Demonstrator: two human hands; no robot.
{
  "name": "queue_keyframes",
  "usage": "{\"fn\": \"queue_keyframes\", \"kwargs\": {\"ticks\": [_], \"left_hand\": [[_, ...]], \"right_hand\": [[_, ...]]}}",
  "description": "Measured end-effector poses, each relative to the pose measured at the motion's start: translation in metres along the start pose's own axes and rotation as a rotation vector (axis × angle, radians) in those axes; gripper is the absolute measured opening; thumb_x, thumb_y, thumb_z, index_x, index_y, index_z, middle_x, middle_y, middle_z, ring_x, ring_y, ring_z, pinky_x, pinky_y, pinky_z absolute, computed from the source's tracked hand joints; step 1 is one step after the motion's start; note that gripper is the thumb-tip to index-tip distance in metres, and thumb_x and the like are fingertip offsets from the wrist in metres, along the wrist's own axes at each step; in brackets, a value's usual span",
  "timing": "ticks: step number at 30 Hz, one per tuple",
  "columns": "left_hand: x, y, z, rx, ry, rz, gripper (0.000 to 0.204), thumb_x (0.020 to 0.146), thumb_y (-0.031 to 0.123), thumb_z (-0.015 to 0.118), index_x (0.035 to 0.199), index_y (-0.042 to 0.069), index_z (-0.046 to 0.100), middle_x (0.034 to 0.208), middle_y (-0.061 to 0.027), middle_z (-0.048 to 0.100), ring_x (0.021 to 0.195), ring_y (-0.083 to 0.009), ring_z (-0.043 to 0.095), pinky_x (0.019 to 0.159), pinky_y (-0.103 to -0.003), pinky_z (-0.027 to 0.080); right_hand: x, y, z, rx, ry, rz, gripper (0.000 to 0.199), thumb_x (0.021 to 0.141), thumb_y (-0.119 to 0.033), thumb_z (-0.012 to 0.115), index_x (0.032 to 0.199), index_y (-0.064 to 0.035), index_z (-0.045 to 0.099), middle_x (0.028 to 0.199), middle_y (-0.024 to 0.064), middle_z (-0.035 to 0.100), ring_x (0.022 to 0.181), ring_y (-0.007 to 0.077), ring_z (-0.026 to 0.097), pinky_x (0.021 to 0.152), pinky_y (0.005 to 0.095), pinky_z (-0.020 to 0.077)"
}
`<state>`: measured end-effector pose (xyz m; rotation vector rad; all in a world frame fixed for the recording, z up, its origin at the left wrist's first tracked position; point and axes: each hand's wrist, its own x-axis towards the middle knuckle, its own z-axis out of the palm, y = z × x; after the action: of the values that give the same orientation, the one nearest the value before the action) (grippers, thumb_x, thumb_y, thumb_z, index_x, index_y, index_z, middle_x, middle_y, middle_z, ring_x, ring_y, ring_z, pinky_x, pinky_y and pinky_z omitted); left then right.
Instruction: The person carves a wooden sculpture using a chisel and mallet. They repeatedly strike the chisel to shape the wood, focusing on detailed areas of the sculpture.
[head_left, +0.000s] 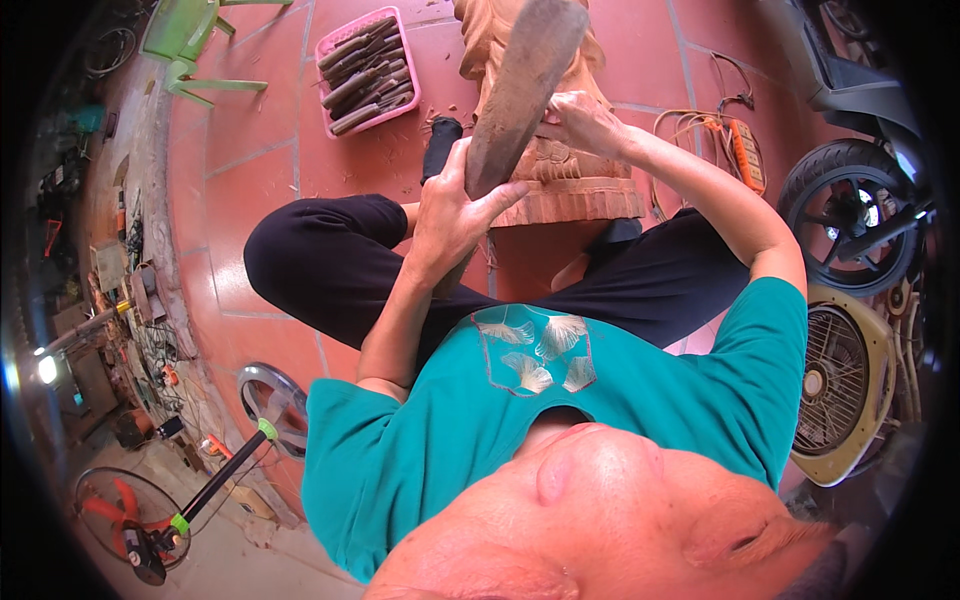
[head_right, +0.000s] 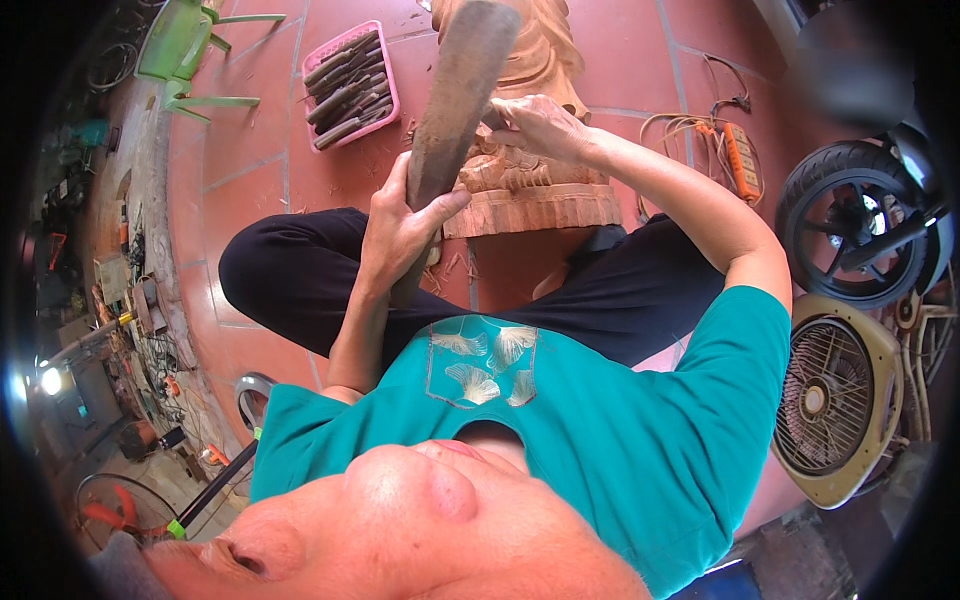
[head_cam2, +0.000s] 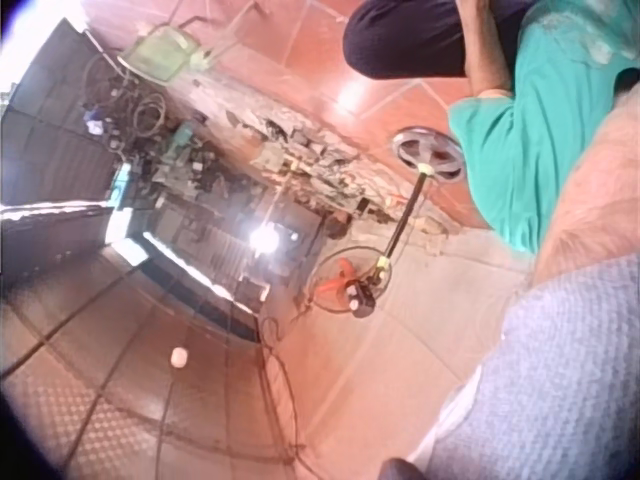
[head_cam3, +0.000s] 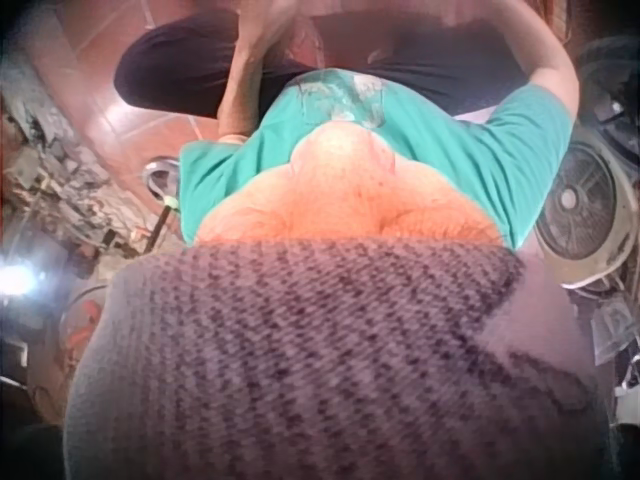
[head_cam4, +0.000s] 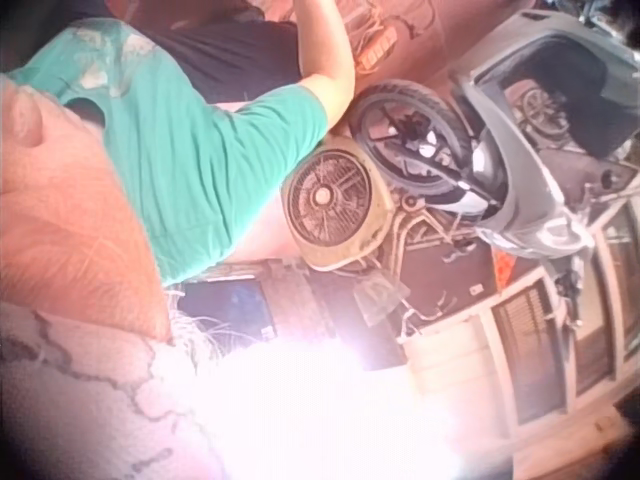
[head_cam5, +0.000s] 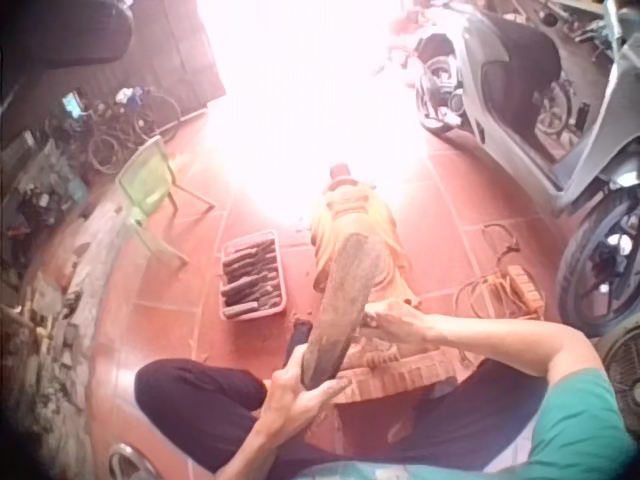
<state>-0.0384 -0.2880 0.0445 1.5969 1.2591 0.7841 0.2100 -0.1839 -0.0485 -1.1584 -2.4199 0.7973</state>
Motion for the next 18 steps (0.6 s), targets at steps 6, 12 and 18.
{"fn": "queue_keyframes", "kwargs": {"ticks": [6, 12, 18], "left_hand": [[0.007, -0.021, 0.002, 0.308, -0.100, -0.073, 0.069, 0.088, 0.045, 0.078, 0.130, 0.000, 0.048, 0.091, -0.0308, 0.071, 0.089, -0.0486, 0.071, 0.079, -0.053, 0.055], [0.006, -0.021, -0.001, 0.139, -0.095, -0.131, 0.066, 0.088, 0.045, 0.079, 0.129, 0.000, 0.053, 0.093, -0.0266, 0.073, 0.089, -0.0386, 0.075, 0.079, -0.046, 0.056], [0.007, -0.022, -0.010, -0.026, 0.039, -0.164, 0.056, 0.087, 0.036, 0.082, 0.124, 0.001, 0.059, 0.099, -0.0179, 0.076, 0.092, -0.0254, 0.075, 0.085, -0.038, 0.056]], "right_hand": [[-0.001, -0.010, -0.006, -0.048, 0.019, -0.017, 0.033, 0.093, -0.029, 0.074, 0.103, 0.0011, 0.064, 0.090, 0.0234, 0.071, 0.087, 0.0399, 0.071, 0.074, 0.0484, 0.0549], [0.001, -0.010, -0.009, 0.053, 0.012, 0.037, 0.027, 0.092, -0.024, 0.075, 0.098, -0.0003, 0.064, 0.084, 0.0200, 0.071, 0.082, 0.0358, 0.072, 0.072, 0.0462, 0.0548], [-0.006, 0.012, -0.021, 0.084, 0.056, 0.137, 0.023, 0.093, -0.025, 0.075, 0.100, -0.0057, 0.064, 0.079, 0.0127, 0.068, 0.072, 0.0250, 0.070, 0.069, 0.0399, 0.0536]]}}
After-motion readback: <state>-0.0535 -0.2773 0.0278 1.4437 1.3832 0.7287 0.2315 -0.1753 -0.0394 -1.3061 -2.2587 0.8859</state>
